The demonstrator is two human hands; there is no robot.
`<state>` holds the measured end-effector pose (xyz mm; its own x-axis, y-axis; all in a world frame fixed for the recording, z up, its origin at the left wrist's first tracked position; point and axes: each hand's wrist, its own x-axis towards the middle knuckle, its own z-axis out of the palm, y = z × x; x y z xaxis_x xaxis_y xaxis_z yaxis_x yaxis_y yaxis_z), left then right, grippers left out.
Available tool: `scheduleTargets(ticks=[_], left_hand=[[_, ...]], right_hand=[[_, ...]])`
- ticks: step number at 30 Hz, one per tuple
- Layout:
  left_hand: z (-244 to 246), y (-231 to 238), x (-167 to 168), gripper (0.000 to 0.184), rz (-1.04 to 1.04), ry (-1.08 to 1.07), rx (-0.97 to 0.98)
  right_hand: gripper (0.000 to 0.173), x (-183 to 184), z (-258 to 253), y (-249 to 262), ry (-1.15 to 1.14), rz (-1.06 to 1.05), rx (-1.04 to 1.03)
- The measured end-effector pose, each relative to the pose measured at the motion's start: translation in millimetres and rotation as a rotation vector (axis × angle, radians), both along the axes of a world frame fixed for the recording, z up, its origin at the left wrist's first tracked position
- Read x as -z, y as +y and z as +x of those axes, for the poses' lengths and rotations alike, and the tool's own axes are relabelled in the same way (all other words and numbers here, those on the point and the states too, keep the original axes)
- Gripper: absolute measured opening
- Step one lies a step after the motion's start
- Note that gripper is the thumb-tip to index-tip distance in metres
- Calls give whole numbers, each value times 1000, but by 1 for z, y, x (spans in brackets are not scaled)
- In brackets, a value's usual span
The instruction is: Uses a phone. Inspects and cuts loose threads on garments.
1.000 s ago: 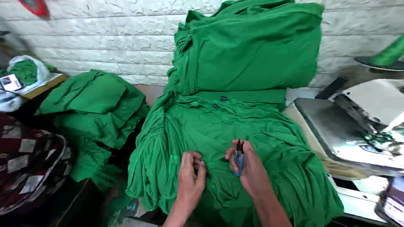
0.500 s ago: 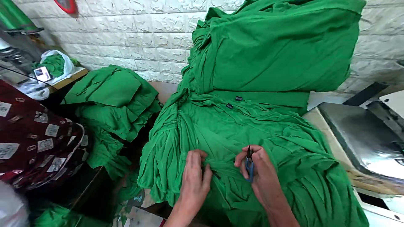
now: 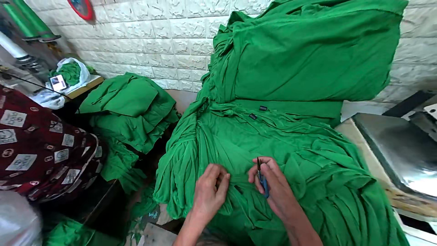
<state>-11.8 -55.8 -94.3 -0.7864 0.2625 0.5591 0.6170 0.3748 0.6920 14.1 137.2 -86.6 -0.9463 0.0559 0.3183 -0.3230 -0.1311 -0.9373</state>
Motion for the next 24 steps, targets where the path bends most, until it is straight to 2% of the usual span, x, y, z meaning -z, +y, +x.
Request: scheduleTargets(ticks=[6, 8, 9, 11, 16, 24], left_hand=[[5, 12, -4, 40, -165, 85, -56], [3, 16, -2, 30, -221, 131, -87], [2, 17, 1, 21, -223, 155, -101], [0, 15, 4, 14, -175, 184, -107], [6, 6, 14, 13, -32, 264, -100], [13, 7, 24, 13, -5, 354, -229]], right_hand=[[23, 0, 0, 0, 26, 49, -28], [22, 0, 2, 0, 46, 97, -31], [21, 0, 2, 0, 65, 131, -31], [21, 0, 4, -1, 101, 229, -5], [32, 3, 12, 1, 125, 537, 158], [33, 6, 15, -4, 206, 759, 301]])
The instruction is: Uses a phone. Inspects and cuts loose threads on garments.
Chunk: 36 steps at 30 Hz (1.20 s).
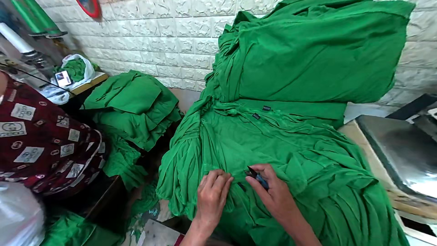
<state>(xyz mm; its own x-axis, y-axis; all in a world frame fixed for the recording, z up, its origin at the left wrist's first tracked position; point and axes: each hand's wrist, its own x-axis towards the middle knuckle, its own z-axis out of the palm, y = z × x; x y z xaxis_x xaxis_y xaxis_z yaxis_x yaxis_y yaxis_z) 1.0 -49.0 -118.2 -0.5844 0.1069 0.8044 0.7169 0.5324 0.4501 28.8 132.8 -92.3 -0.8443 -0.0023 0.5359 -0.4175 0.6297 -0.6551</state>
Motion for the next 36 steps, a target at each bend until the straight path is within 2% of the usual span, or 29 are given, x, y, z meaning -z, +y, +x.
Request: scheduleTargets(ticks=[2, 6, 9, 11, 14, 18, 22, 25, 32, 36], left_hand=[[1, 0, 1, 13, 16, 7, -4], [1, 1, 2, 15, 2, 28, -42], [1, 5, -1, 16, -87, -10, -87], [4, 8, -5, 13, -131, -58, -93], [8, 5, -7, 10, -121, -102, -62], [13, 1, -6, 11, -74, -97, -45], [15, 0, -7, 12, -19, -126, -28], [15, 1, -8, 12, 16, -131, -15], [12, 3, -7, 12, 40, -131, 19], [12, -11, -12, 12, 5, -157, 96]], right_hand=[[35, 0, -1, -2, 36, 26, 36], [56, -9, -2, -6, -5, 161, 217], [26, -12, -5, -5, -74, 260, 313], [25, -12, -6, -3, -55, 238, 348], [52, -9, -2, -5, 56, 179, 336], [37, -4, 1, -4, 282, 263, 225], [26, 0, -3, 1, 381, 366, 77], [23, 0, -5, 0, 417, 414, 46], [21, 1, -10, -9, 467, 422, 51], [27, -1, -11, -9, 275, 297, 151]])
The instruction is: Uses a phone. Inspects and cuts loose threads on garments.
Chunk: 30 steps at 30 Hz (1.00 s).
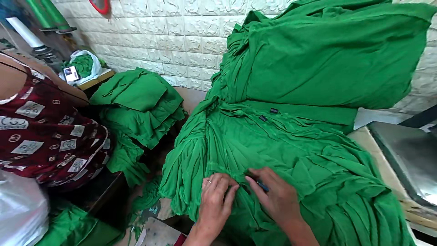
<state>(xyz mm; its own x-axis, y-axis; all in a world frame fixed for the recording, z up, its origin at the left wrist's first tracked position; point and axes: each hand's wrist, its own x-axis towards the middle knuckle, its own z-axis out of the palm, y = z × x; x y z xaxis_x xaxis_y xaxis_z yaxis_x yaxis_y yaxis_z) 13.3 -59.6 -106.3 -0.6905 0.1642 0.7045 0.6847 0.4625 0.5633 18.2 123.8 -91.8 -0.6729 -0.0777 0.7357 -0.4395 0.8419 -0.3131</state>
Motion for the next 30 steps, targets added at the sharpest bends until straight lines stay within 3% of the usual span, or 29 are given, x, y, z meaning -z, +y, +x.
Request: scheduleTargets(ticks=[2, 4, 5, 8, 10, 14, 17, 20, 22, 24, 26, 30], left_hand=[[1, -16, -7, 13, -51, -64, 72], [1, -31, -21, 28, -60, -177, 160], [1, -34, -28, 34, -27, -200, 178], [-5, -27, -47, 24, 92, -125, 158], [-17, -16, -50, 25, 82, -99, 183], [-41, -5, -26, 25, -140, -199, 47], [-40, -5, -20, 20, -78, -207, -2], [-35, -4, -20, 19, -59, -181, -11], [-33, -1, -19, 19, -64, -143, -25], [-32, 2, -17, 21, -87, -106, -19], [-32, 5, -15, 29, -147, -83, -5], [-30, -2, -13, 14, -167, -59, 7]], right_hand=[[44, -7, 1, 7, -191, -142, 69], [60, -12, 0, 13, -293, -208, 112], [59, -13, -1, 13, -310, -194, 127], [30, -11, -4, 4, -306, -112, 128], [23, -12, -5, 0, -264, -80, 118], [21, -18, 1, 12, -285, -72, 256], [23, -20, 3, 18, -390, -96, 300], [30, -29, 3, 11, -265, -108, 316], [23, -36, -1, 7, -90, -68, 274], [27, -40, -3, 2, -50, -92, 102], [30, -36, -8, -6, -163, -168, -99], [32, -21, -22, -5, -564, -362, -167]])
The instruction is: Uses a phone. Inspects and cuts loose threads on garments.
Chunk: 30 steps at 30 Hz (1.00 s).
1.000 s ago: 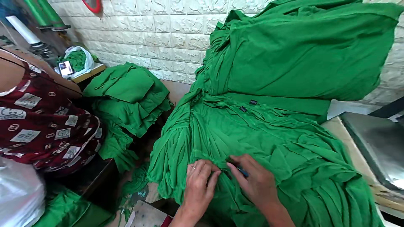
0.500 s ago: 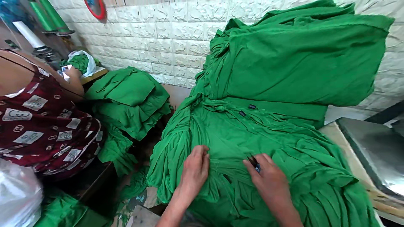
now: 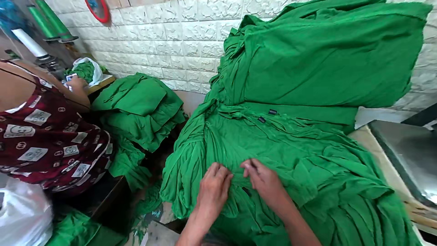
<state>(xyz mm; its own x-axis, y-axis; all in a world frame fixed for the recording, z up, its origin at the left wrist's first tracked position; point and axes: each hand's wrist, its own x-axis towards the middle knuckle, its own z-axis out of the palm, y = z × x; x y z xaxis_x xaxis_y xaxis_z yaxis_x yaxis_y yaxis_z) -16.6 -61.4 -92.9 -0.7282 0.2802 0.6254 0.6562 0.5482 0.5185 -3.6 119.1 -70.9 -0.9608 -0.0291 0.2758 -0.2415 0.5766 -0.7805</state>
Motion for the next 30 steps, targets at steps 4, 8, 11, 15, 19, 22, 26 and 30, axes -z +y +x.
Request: scheduleTargets(ticks=[4, 8, 11, 15, 19, 22, 26, 30], left_hand=[[4, -24, -2, 36, 193, -155, 111], [7, -14, -7, 44, 210, -135, -23], [8, 4, -10, 36, 133, -76, -90], [3, 16, 1, 30, -27, 24, -156], [-1, 5, 13, 15, 49, 162, -124], [4, -3, 21, 17, 93, 222, -76], [13, -2, 26, 14, 106, 169, -69], [17, -2, 23, 13, 181, 100, -33]], right_hand=[[29, 2, -3, 10, -39, -227, -20], [28, 7, -3, 11, -3, -294, -67], [39, 9, -3, 12, 9, -312, -102], [46, 10, -1, 11, -12, -358, -116], [31, 11, 0, 9, 21, -369, -123], [31, 14, 0, 8, 90, -292, -114], [29, 16, 4, 7, 182, -216, -134], [30, 20, 9, 7, 393, 50, -78]])
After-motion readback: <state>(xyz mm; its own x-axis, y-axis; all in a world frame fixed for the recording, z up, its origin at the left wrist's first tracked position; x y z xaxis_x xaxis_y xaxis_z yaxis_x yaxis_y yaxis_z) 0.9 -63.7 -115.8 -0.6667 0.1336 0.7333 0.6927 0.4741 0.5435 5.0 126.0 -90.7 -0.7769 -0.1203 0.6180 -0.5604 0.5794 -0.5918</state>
